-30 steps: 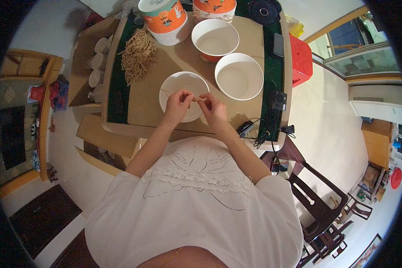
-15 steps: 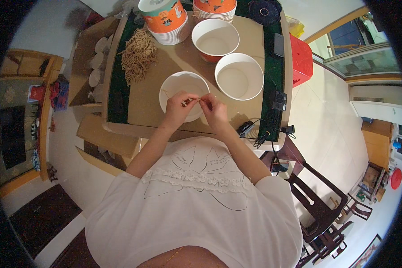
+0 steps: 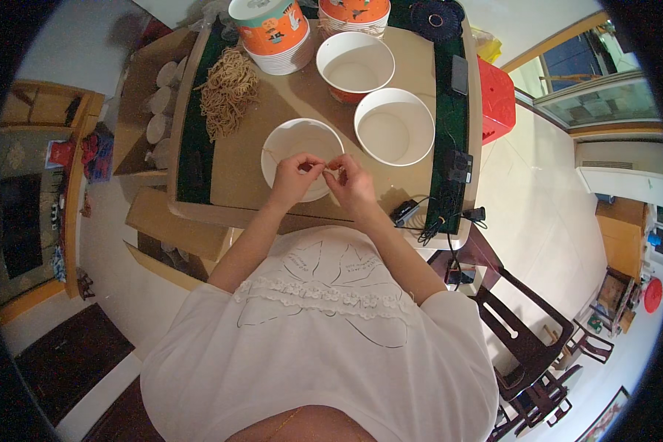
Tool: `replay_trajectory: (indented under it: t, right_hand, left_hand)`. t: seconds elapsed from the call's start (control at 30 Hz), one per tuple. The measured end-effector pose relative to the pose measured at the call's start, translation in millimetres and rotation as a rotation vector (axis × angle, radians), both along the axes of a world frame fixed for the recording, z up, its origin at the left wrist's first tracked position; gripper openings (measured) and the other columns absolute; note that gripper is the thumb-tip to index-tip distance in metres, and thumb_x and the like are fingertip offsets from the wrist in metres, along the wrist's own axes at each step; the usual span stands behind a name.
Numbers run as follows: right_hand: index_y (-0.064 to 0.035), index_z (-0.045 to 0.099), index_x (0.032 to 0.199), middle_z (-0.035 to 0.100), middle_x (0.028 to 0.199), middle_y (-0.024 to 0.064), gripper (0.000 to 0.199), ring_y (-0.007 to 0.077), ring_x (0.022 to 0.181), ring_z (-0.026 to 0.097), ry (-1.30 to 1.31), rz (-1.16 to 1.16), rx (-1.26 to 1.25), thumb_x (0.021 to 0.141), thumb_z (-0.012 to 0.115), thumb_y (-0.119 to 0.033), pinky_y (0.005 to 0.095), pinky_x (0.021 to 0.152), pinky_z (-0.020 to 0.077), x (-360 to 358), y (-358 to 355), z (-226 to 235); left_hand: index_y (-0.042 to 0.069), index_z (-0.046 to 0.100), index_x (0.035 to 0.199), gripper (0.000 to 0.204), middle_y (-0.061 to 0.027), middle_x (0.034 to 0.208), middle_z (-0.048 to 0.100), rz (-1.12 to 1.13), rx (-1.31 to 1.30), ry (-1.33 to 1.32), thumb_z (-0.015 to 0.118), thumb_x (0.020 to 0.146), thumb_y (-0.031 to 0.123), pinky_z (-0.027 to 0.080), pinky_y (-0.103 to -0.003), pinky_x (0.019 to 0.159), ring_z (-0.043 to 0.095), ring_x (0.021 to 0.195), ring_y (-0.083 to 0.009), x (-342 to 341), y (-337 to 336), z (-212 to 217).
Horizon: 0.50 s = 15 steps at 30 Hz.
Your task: Portioning bundles of dried noodles into individual paper cups and organizing the containers.
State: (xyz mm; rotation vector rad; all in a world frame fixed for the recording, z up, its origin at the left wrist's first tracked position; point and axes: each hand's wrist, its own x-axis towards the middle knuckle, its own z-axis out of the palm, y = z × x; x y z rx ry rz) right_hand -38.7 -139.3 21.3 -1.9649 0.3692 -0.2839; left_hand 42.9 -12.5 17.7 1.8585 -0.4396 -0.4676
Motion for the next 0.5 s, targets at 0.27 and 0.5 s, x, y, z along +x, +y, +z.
replay_trajectory:
  t: [0.27, 0.5]
  right_hand:
    - [-0.0025, 0.058, 0.085, 0.056, 0.066, 0.0045, 0.009, 0.0088, 0.053, 0.049, -0.033, -0.035, 0.013, 0.081, 0.064, -0.008, 0.0235, 0.050, 0.0421, 0.2, 0.1, -5.0]
    - [-0.0018, 0.059, 0.084, 0.057, 0.067, 0.0044, 0.008, 0.0081, 0.055, 0.050, -0.018, -0.017, -0.010, 0.081, 0.063, -0.008, 0.0232, 0.050, 0.0423, -0.1, -2.1, -3.9]
  left_hand:
    - [0.003, 0.067, 0.084, 0.010, -0.0054, 0.074, 0.066, -0.032, -0.015, 0.050, 0.066, 0.078, 0.011, 0.049, -0.024, 0.061, 0.061, 0.066, -0.0105, 1.3, 2.8, -5.2]
    - [0.002, 0.067, 0.085, 0.011, -0.0046, 0.074, 0.066, -0.034, 0.020, 0.145, 0.066, 0.079, 0.012, 0.049, -0.024, 0.060, 0.060, 0.064, -0.0092, 2.0, 2.0, -0.1]
